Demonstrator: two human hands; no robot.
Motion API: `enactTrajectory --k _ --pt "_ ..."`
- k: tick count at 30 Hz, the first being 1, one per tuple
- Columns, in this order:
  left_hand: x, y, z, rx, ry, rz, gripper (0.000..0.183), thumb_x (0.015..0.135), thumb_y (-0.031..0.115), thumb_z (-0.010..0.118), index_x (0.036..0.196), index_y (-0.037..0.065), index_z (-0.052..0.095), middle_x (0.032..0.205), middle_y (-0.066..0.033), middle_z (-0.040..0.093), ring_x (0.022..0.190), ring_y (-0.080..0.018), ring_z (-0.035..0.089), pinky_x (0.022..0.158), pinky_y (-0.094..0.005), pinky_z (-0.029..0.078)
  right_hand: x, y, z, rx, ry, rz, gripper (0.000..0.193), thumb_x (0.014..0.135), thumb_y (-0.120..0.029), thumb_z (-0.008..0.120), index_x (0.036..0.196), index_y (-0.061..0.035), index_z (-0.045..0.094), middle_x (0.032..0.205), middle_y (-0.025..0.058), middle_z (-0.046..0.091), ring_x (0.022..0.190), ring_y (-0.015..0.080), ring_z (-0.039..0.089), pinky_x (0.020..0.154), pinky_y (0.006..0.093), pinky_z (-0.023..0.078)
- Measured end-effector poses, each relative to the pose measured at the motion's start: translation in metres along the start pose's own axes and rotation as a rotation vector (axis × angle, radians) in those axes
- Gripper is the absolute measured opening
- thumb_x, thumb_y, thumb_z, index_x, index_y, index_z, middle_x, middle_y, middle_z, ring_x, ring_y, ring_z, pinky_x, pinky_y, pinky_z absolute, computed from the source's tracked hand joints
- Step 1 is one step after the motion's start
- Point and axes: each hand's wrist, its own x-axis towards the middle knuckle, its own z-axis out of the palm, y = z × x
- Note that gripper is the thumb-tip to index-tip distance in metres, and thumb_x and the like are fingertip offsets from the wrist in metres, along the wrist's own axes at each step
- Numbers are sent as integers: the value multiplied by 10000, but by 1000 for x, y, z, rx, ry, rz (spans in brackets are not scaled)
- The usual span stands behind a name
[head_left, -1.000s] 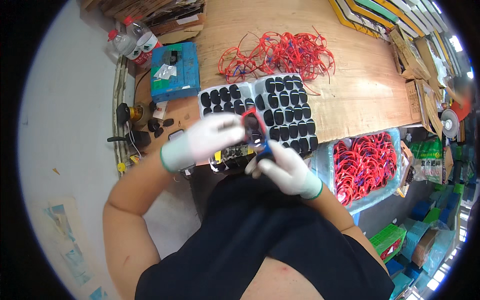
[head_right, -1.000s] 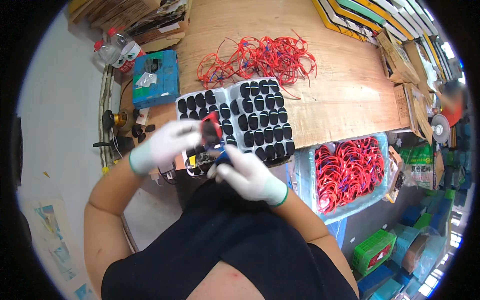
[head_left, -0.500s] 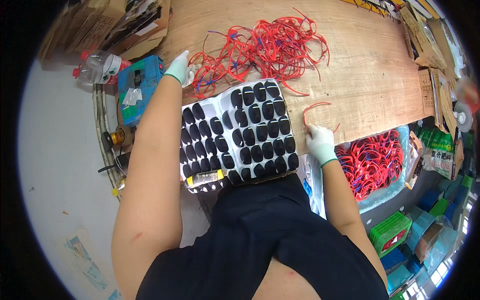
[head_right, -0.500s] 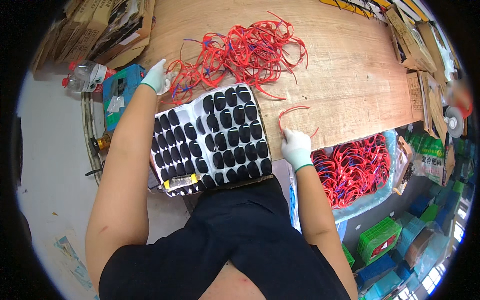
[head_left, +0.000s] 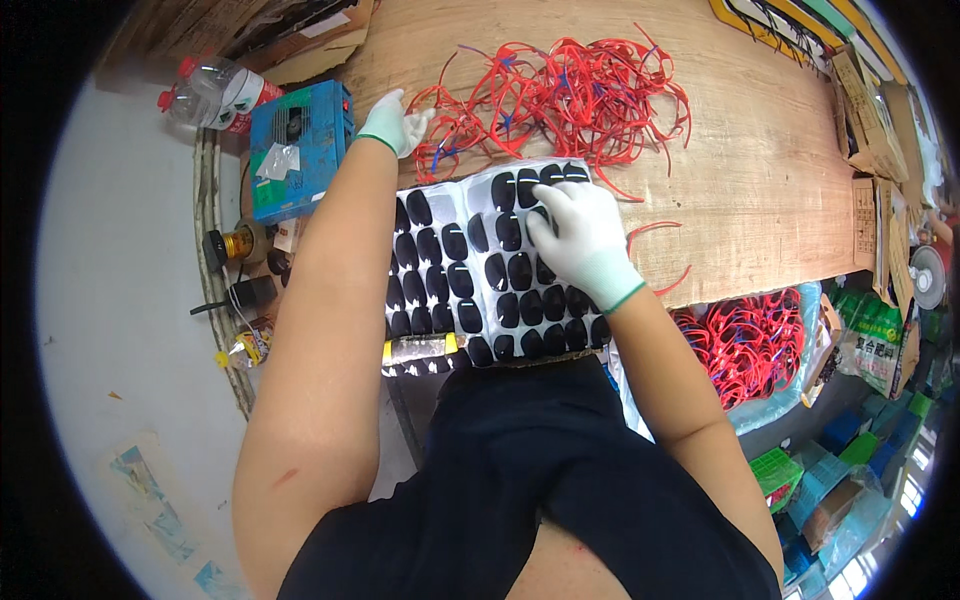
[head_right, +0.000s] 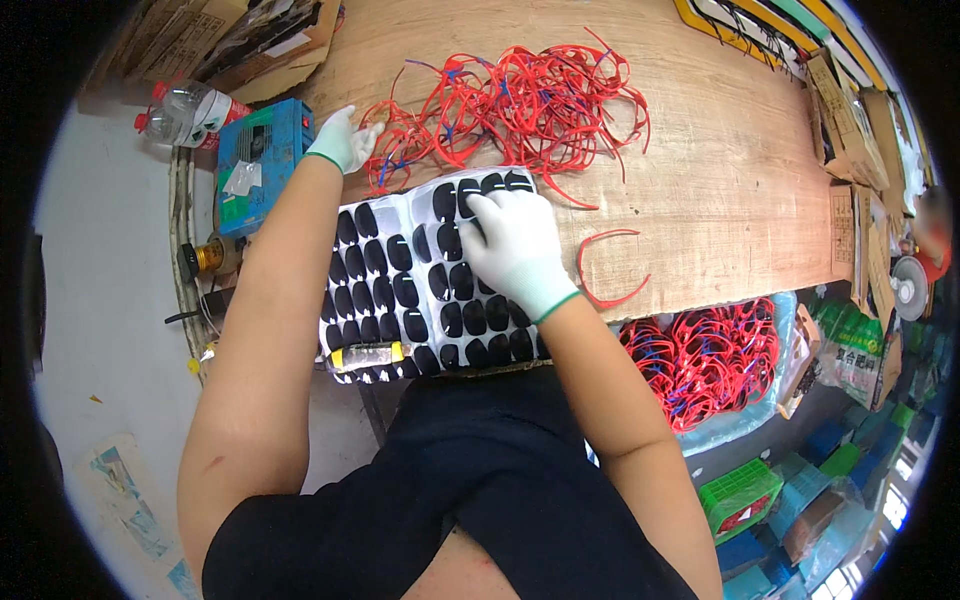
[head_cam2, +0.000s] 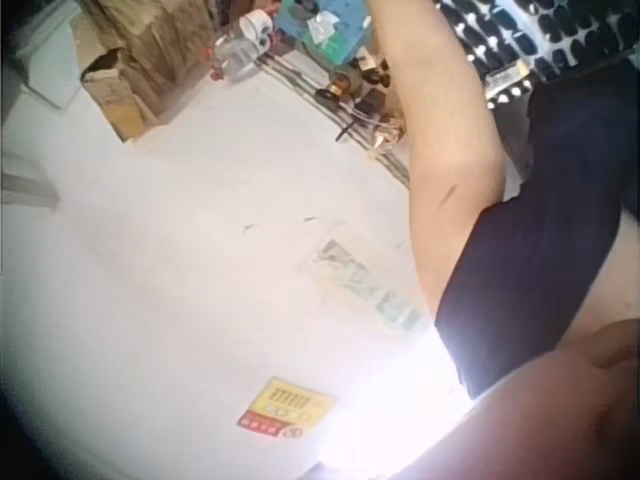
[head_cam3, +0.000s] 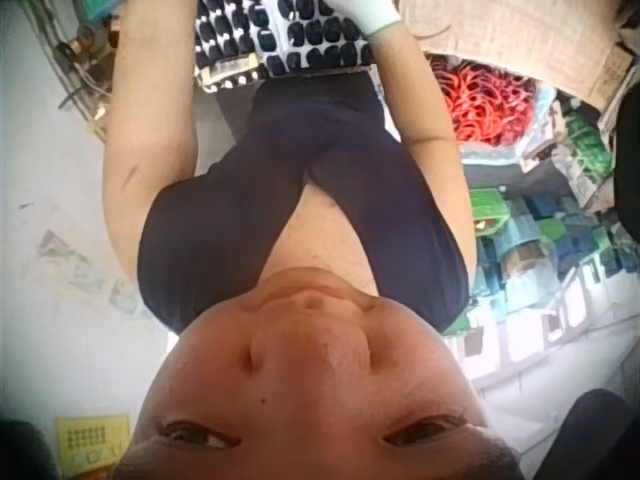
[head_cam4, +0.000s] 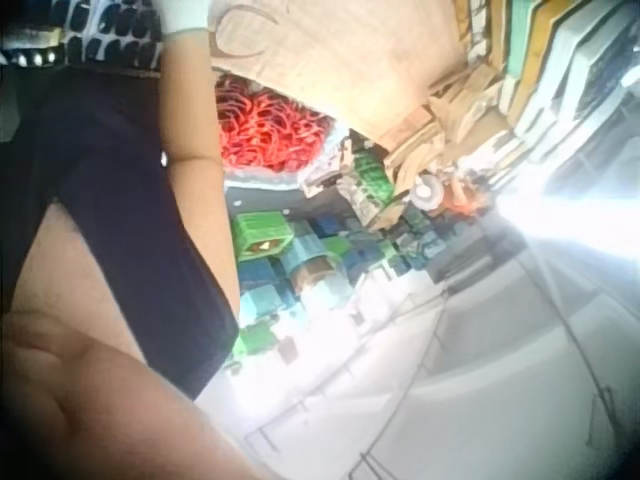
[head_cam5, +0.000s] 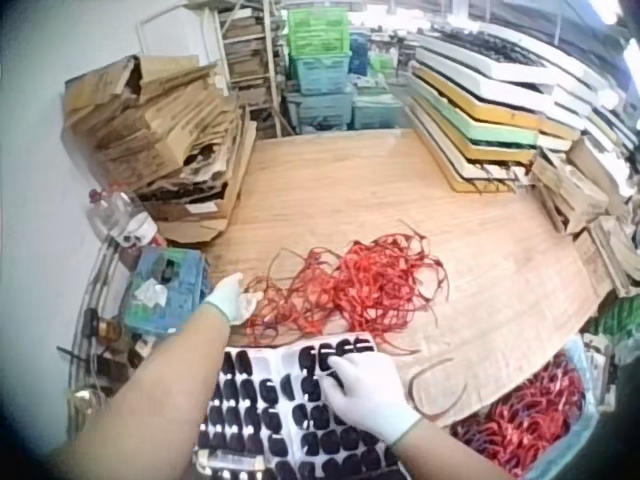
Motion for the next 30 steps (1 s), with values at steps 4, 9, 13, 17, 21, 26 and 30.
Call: enactTrajectory --k 4,9,13,17,21,26,30 --pt "0 13 -46 89 -68 405 311 1032 289 582 1153 9 642 929 -133 738 634 -217 707 436 -266 445 12 -14 24 -136 -115 -2 137 839 -203 666 870 -72 687 824 124 660 849 338 639 794 484 483" --pt "-213 -21 -82 45 -41 1240 312 974 113 706 1211 -86 662 1048 -125 749 756 -110 663 678 -216 510 34 -29 39 -435 -391 206 326 868 -333 664 1073 -85 714 1115 134 688 1079 315 638 925 469 496" --pt "-270 -49 -166 282 -207 1243 349 949 13 698 1280 -67 622 1009 -134 751 753 -114 667 670 -244 529 48 -44 33 -507 -537 354 428 845 -376 682 1172 -100 705 1229 142 663 1171 330 628 977 469 503" --pt "-321 -101 -245 919 -296 1317 455 841 8 751 1278 -34 627 932 -154 719 697 -210 657 646 -332 522 54 -51 35 -556 -568 327 399 855 -352 652 1162 -107 715 1215 149 664 1163 332 628 966 473 499" --pt "-344 -152 -287 1062 -452 1426 406 797 18 777 1183 -14 654 835 -117 658 701 -315 628 644 -413 498 44 -54 44 -629 -459 222 413 836 -337 691 1166 -88 695 1226 122 631 1178 314 587 970 463 464" --pt "-342 -151 -271 950 -574 1304 168 887 55 719 1035 -2 663 842 -130 666 724 -283 663 668 -358 519 27 -44 50 -417 -284 -143 187 838 -149 645 1017 -93 652 960 119 708 981 343 667 935 483 467" --pt "-346 -142 -261 840 -723 1131 130 977 71 621 1081 1 584 877 -115 741 814 -225 744 777 -323 566 -8 -96 22 -313 -258 -259 226 872 -65 585 1078 -97 669 966 149 686 951 345 672 920 470 479"
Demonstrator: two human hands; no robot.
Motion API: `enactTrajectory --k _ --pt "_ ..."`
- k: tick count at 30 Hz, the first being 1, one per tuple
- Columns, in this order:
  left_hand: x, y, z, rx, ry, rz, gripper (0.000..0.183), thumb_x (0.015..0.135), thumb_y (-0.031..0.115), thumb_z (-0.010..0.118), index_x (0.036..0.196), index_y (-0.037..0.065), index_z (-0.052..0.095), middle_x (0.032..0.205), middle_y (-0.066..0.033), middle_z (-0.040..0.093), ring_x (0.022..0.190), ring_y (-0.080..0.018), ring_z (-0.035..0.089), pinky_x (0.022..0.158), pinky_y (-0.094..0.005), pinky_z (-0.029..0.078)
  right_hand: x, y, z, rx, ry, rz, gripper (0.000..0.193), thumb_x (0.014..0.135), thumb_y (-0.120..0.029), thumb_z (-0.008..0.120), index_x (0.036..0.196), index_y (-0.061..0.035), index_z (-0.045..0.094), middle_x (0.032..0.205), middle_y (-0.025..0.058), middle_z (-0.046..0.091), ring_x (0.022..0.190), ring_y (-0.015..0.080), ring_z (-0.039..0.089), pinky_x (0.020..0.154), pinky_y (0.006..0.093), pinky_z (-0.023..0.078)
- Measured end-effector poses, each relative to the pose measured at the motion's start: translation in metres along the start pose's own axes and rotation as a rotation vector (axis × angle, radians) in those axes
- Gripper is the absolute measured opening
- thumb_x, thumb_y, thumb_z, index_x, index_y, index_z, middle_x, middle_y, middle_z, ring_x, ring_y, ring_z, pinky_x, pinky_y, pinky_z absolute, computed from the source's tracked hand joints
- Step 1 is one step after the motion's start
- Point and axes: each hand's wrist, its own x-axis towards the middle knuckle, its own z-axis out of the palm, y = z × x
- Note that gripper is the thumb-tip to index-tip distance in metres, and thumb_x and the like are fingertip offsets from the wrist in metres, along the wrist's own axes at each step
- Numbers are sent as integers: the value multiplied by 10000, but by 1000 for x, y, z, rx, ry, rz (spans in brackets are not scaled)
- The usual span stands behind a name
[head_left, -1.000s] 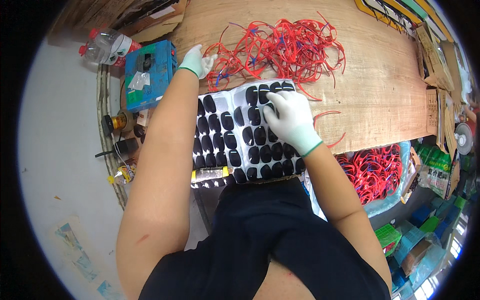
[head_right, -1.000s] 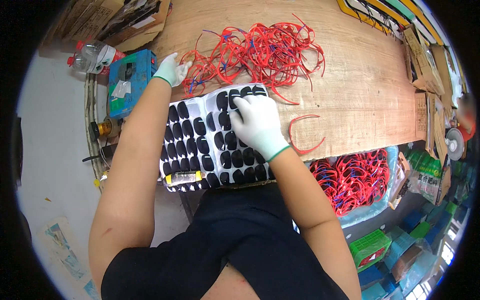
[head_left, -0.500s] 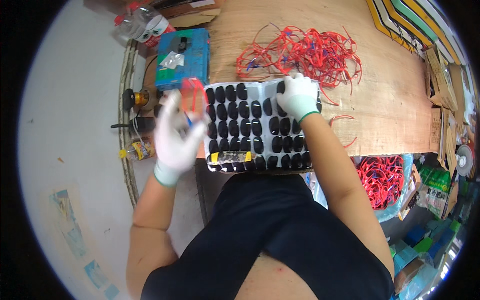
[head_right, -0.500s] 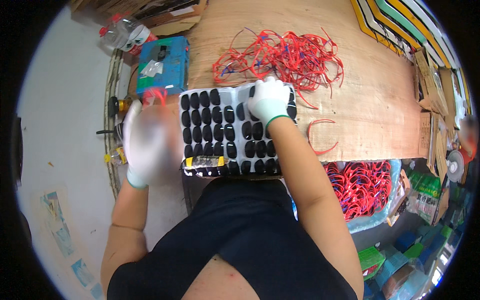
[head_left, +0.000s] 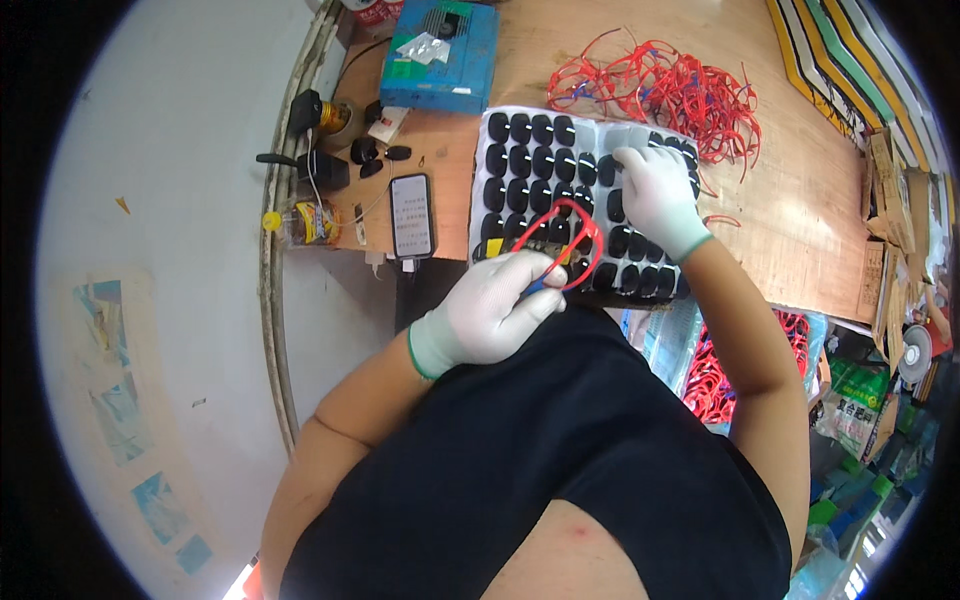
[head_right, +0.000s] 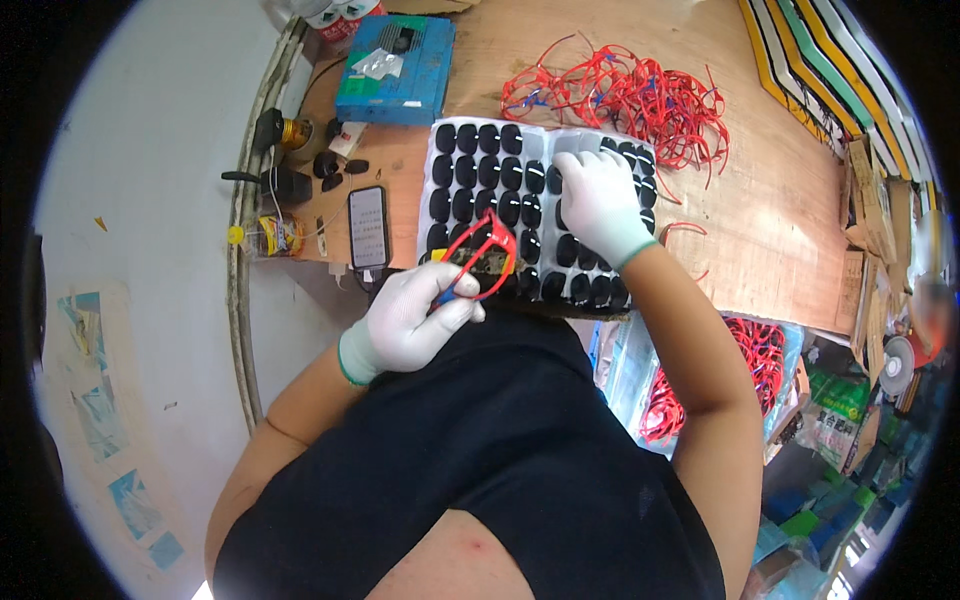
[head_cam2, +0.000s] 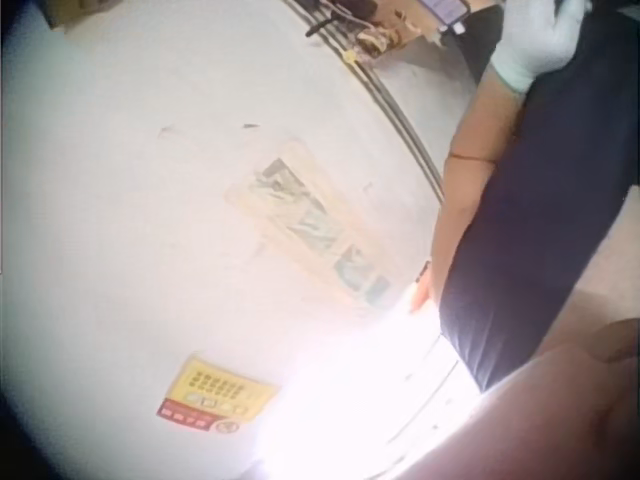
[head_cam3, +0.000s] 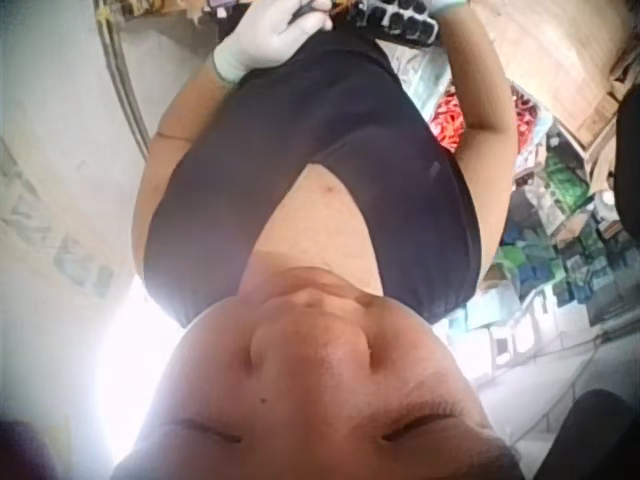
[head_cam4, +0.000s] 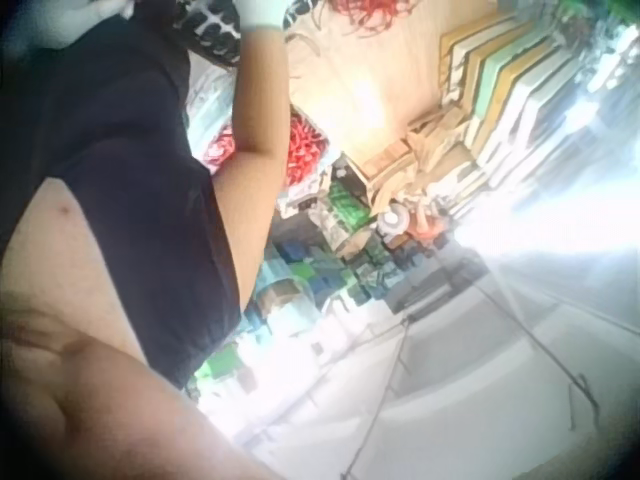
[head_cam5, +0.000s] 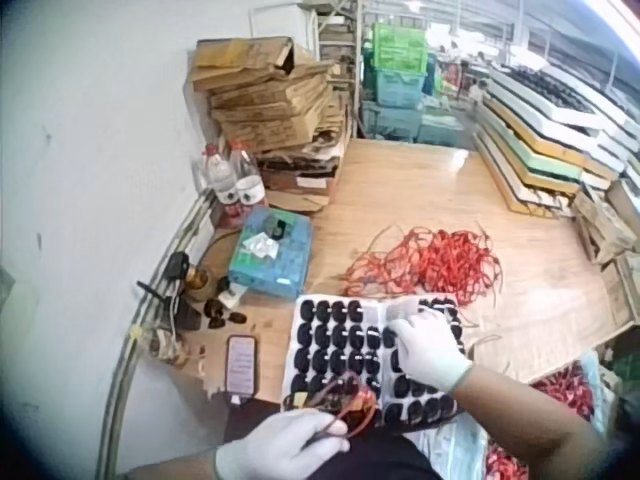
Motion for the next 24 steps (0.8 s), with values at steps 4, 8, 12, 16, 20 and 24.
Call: enactTrajectory --k 4,8,12,16,20,24 --pt "-6 -13 -11 -278 -10 -230 158 1054 98 514 1185 10 521 984 -121 748 861 -183 734 773 -296 574 -39 -70 -53 460 19 190 267 963 -33 551 1210 -12 652 957 157 654 823 304 687 699 405 551" --pt "-2 -24 -19 -148 -139 -210 235 1034 83 509 1253 -2 530 948 -132 751 766 -184 728 701 -311 576 -54 -140 -81 1354 -21 619 332 902 60 679 1211 -5 577 972 104 706 766 106 682 677 261 543" --pt "-3 -25 -18 -51 -261 -124 295 1010 94 523 1283 -18 529 916 -131 757 692 -208 721 674 -326 571 -61 -166 -56 1274 155 654 363 887 14 755 1202 18 574 928 89 716 790 85 686 676 239 570" --pt "-4 -20 -17 -136 -271 -159 203 1038 121 508 1177 -9 579 871 -107 747 665 -172 702 642 -310 557 -75 -171 -56 1541 214 869 328 960 -37 689 1260 32 577 944 105 711 760 106 685 671 254 586" --pt "-6 -11 -6 -191 -300 -143 166 1056 121 496 1078 -1 606 852 -86 735 645 -136 687 620 -278 544 -88 -163 -48 1975 134 818 304 1040 -166 563 1205 88 575 975 146 695 799 185 682 736 293 574" --pt "-8 6 -8 -271 -424 -189 185 1052 130 516 1159 14 613 872 -66 735 674 -117 686 644 -263 548 -97 -149 -54 2186 -141 649 416 1035 -325 573 1139 74 628 967 141 703 787 210 663 745 322 508"
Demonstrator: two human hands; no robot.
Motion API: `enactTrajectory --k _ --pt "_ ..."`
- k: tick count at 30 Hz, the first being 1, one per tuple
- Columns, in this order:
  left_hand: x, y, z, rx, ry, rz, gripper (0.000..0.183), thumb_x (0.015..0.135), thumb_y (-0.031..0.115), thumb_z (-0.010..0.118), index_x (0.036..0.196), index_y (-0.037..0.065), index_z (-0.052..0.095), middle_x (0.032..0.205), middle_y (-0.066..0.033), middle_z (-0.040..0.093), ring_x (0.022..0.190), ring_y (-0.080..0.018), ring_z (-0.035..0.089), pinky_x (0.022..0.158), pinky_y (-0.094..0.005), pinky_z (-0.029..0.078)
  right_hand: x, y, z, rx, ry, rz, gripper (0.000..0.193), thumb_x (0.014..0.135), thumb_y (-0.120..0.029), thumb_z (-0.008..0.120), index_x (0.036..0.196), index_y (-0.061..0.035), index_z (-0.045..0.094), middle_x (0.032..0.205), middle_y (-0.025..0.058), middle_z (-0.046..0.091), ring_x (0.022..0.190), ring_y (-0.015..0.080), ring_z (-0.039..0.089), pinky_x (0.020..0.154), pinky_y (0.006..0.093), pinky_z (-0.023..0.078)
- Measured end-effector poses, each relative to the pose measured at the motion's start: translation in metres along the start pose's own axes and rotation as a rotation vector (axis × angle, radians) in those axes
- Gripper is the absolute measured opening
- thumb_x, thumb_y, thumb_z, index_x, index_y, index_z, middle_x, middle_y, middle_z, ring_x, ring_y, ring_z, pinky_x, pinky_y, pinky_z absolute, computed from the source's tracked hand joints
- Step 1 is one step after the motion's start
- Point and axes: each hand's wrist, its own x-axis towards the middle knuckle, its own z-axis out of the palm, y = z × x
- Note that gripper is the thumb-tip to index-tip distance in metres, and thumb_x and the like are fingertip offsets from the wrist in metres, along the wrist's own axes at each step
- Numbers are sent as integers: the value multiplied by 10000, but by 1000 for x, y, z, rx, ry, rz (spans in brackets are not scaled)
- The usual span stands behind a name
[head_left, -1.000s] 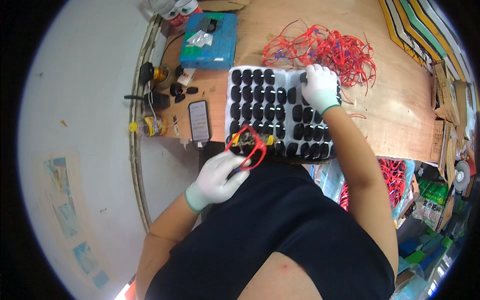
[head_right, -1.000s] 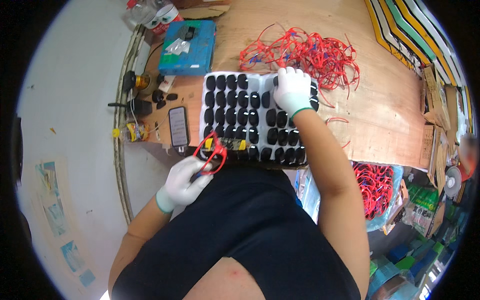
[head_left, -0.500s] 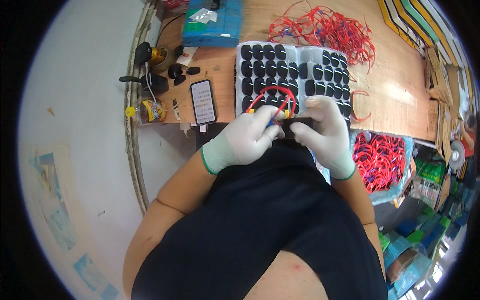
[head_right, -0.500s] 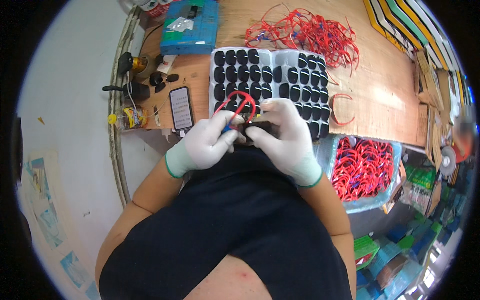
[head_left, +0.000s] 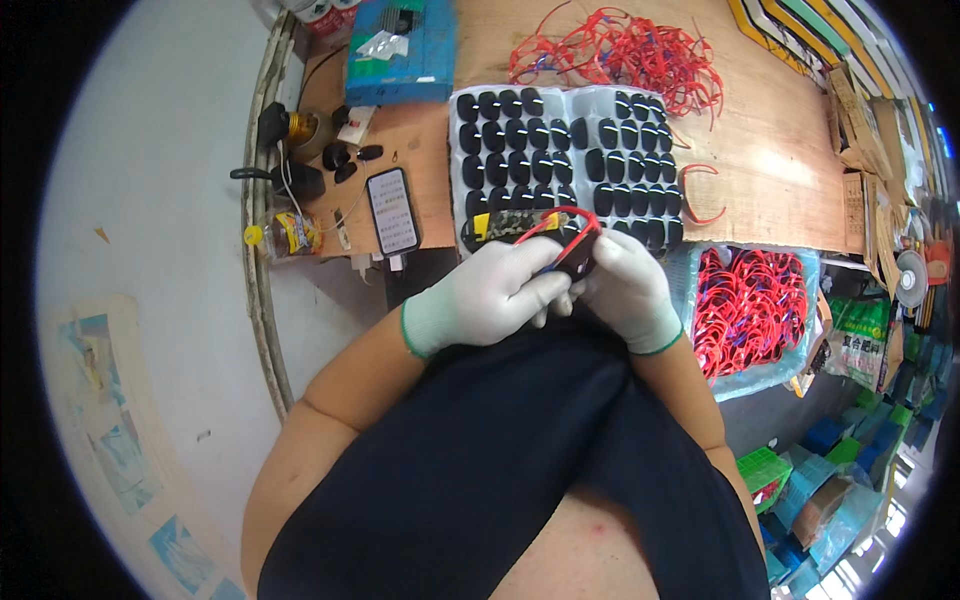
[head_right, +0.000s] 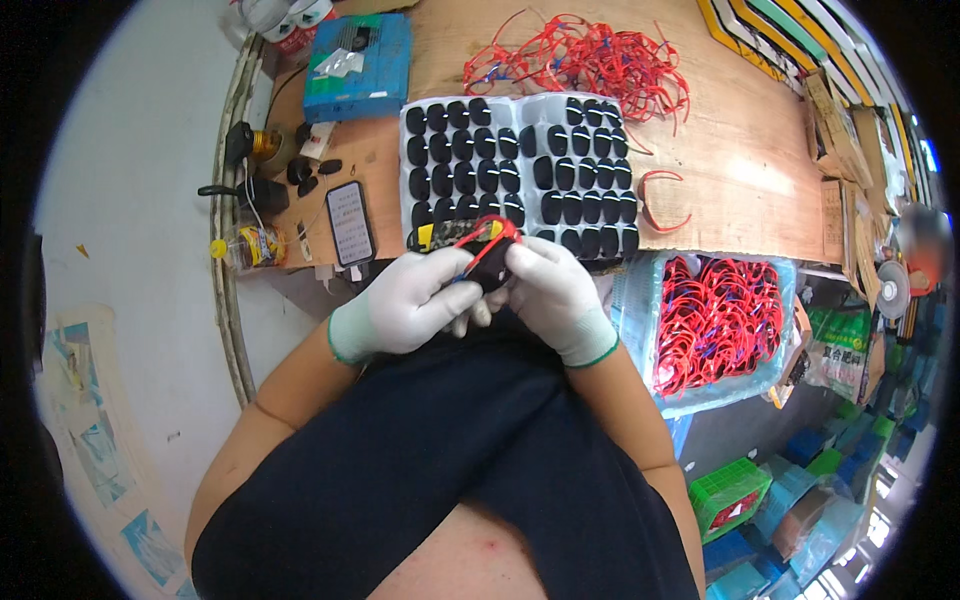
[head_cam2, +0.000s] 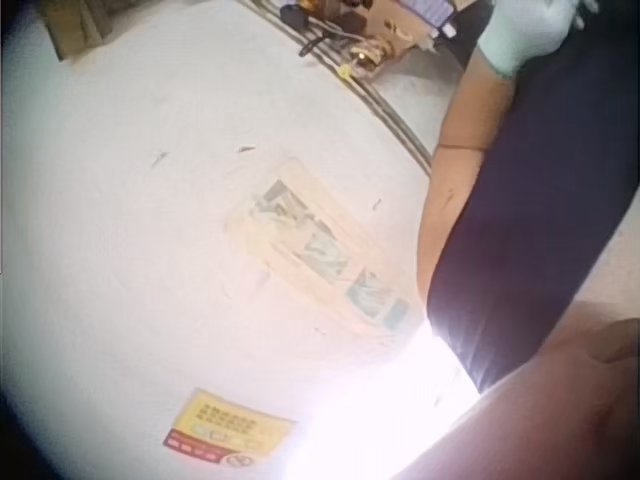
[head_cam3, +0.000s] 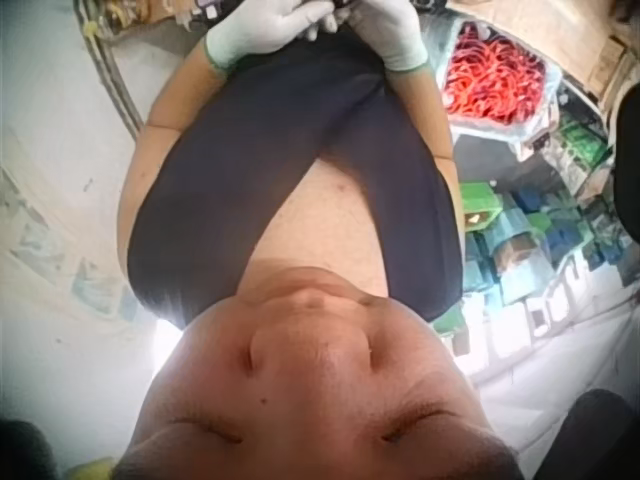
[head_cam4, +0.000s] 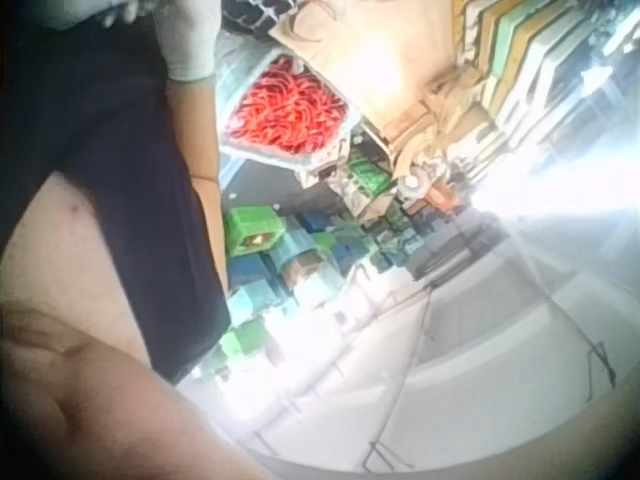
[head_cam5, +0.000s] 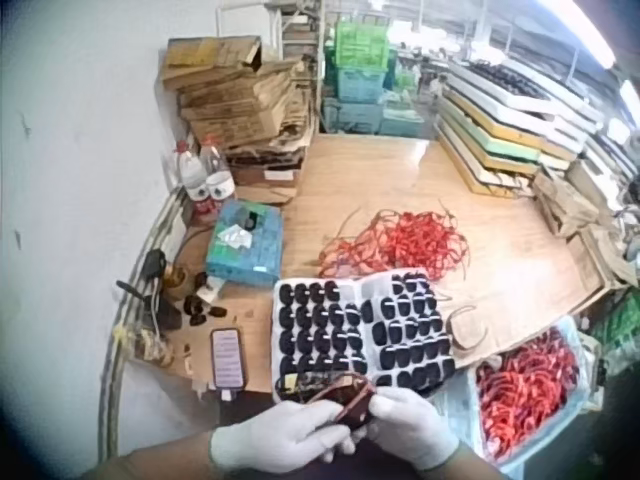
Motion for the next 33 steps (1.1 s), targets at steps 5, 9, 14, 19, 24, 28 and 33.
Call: enactTrajectory --k 5,9,14,19,24,28,33 --pt "-10 24 8 18 23 -122 213 1061 122 503 1225 23 596 907 -60 730 733 -108 681 684 -264 558 0 -6 -5 -49 3 85 367 1018 -306 631 1135 40 665 1010 99 709 817 163 651 750 303 506" --pt "12 28 13 84 5 -152 214 1069 138 482 1201 9 590 898 -68 727 730 -111 680 686 -268 559 5 -14 -28 -5 -113 40 374 1022 -323 611 1096 37 681 996 112 725 798 174 659 719 306 498" --pt "43 19 48 22 179 -88 199 1071 137 473 1135 -18 580 883 -74 736 719 -133 694 685 -270 560 -3 -58 -43 -134 110 132 271 1002 -275 669 1007 -4 677 822 55 660 675 114 587 620 256 459" --pt "40 24 66 40 241 29 221 1070 129 457 1125 -37 592 818 -79 735 664 -142 692 662 -274 563 -21 -88 -44 -276 52 203 295 1021 -249 648 1102 33 681 922 87 702 759 146 653 738 305 537" --pt "35 14 62 212 366 198 191 1057 89 487 1092 -45 618 772 -77 716 614 -135 678 607 -259 542 -18 -59 -37 -93 53 92 272 1048 -205 577 1111 43 672 942 100 705 796 155 650 774 307 527" --pt "23 12 59 224 414 140 122 1029 70 533 1013 -29 601 686 -94 659 594 -203 683 574 -306 541 -8 -30 -38 -21 48 99 281 1042 -234 580 1066 31 668 871 83 670 717 153 592 704 314 480" --pt "5 14 44 76 397 112 144 1037 91 528 989 -20 607 667 -83 653 573 -181 667 559 -295 525 -8 -21 -12 -13 68 77 264 1047 -218 559 1057 33 642 849 80 652 690 152 568 690 316 469"
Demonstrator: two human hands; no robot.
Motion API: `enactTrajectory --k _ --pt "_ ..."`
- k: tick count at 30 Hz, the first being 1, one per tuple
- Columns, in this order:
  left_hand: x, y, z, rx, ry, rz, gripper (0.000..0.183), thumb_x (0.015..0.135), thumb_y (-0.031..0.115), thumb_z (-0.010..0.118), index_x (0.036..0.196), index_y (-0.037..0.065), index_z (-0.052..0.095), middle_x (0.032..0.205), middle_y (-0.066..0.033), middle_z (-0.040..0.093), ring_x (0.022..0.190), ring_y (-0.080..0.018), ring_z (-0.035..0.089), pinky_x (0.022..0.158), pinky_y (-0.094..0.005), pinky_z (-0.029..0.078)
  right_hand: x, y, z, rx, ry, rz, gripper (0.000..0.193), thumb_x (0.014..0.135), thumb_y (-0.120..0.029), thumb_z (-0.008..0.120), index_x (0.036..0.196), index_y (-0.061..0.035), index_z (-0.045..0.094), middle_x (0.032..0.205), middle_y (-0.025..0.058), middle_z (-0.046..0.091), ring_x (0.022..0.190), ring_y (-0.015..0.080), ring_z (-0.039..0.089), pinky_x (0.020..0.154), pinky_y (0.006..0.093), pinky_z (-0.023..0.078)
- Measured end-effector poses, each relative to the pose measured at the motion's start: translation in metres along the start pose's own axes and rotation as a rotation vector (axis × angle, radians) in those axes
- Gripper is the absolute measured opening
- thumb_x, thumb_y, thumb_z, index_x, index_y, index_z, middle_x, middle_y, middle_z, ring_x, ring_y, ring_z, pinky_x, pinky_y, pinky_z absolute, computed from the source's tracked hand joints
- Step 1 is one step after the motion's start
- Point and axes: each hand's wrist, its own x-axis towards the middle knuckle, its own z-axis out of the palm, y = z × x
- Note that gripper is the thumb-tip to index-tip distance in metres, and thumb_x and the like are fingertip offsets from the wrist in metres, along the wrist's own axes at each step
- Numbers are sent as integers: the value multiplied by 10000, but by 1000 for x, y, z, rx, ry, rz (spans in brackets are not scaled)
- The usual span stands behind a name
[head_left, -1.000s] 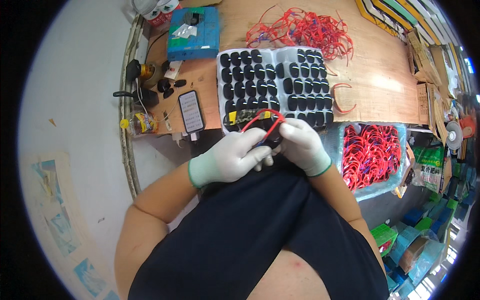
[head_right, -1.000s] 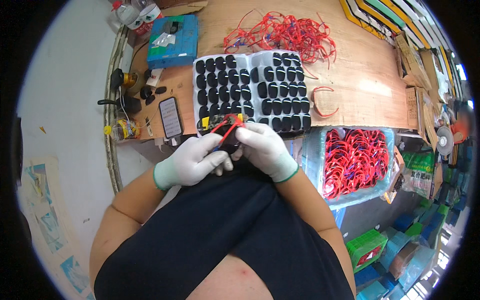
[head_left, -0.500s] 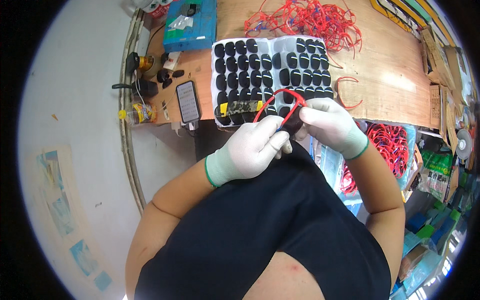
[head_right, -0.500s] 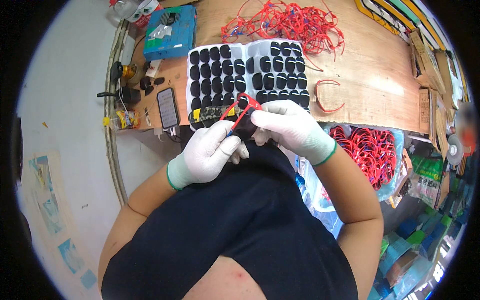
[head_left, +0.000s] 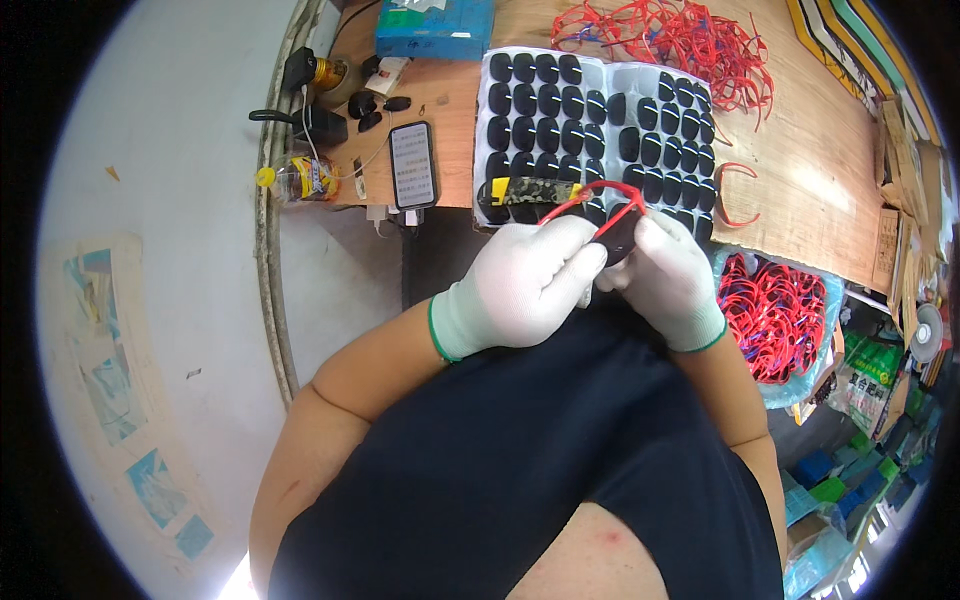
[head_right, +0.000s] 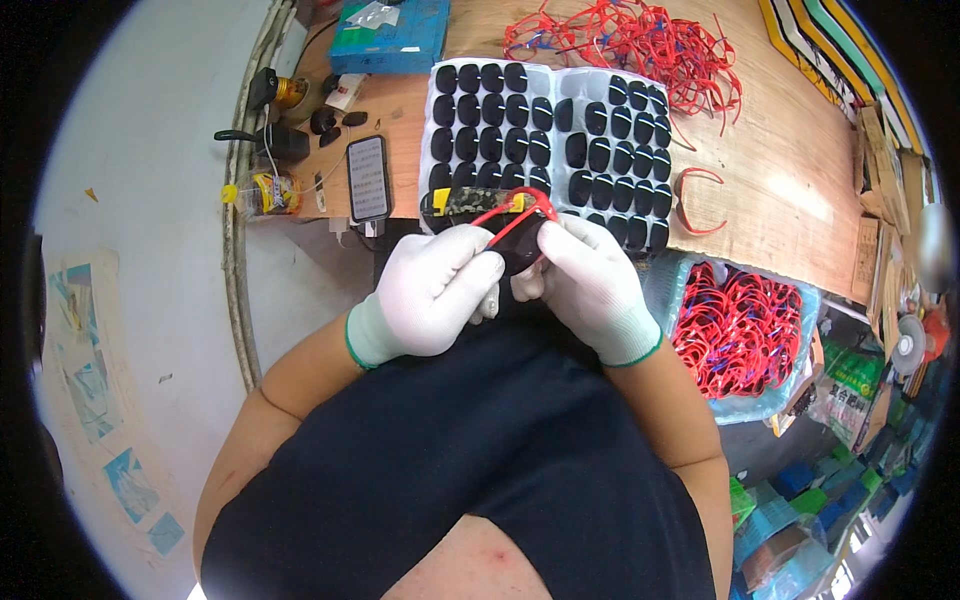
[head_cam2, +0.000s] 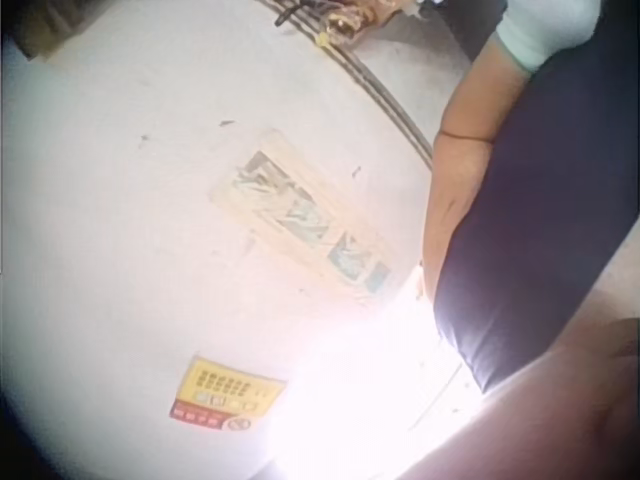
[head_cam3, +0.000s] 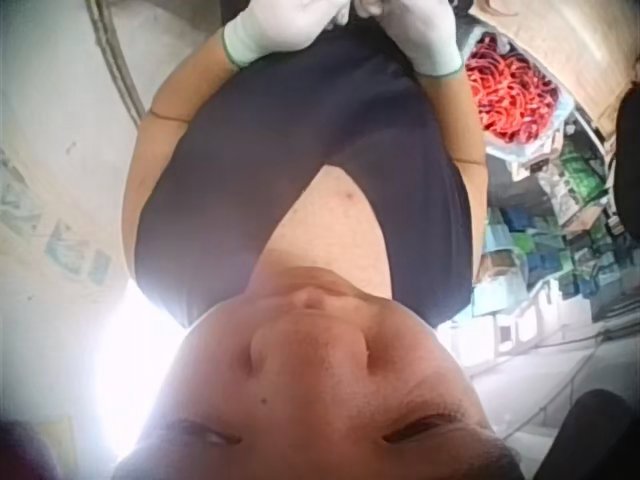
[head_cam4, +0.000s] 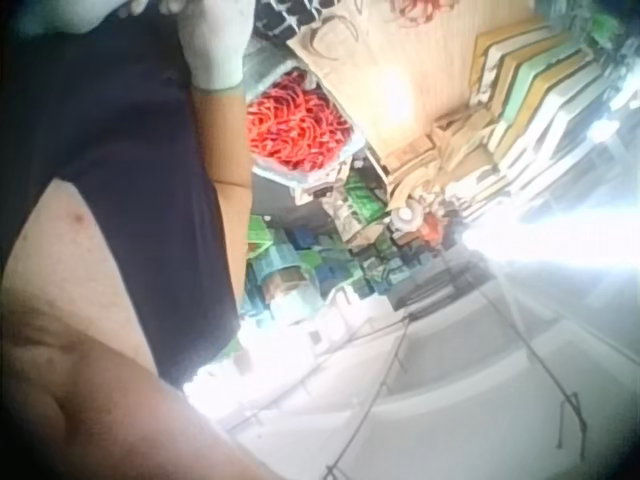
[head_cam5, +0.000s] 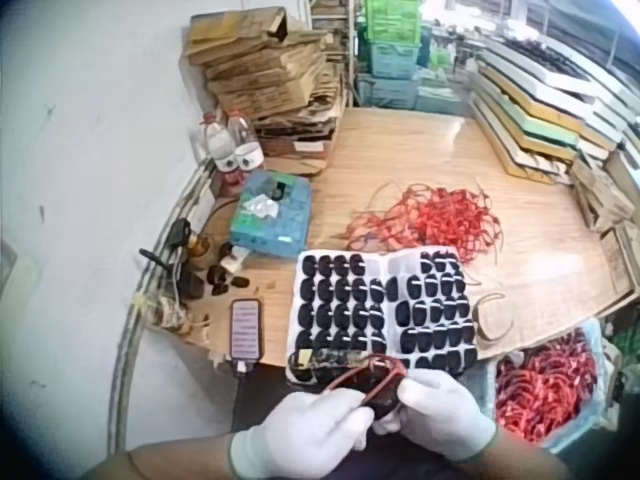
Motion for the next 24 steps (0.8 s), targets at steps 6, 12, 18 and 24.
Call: enactTrajectory --k 6,12,18,24 --pt "-6 4 -31 -336 -91 -294 225 1076 165 485 979 2 607 689 -29 653 573 -87 609 552 -227 496 0 4 35 -83 52 -102 210 1003 -163 607 1077 30 647 902 80 675 737 129 587 719 294 489" --pt "-4 0 -41 -227 -126 -200 343 1039 128 522 1364 21 526 832 -52 683 611 -102 635 583 -256 512 -3 20 50 -373 233 -195 181 970 -135 669 1041 31 658 931 89 704 778 120 645 743 266 519" --pt "-1 1 -33 202 -36 263 372 988 85 579 1340 -30 543 904 -192 717 705 -298 741 640 -352 586 -13 18 55 -304 198 -196 212 994 -182 643 1044 23 660 825 49 666 726 94 613 678 237 481" --pt "0 2 -34 348 -52 328 410 947 27 617 1339 -66 541 913 -225 716 760 -353 747 680 -378 602 -9 22 49 -293 199 -204 229 981 -192 669 1072 18 663 842 37 668 735 83 604 697 236 478"
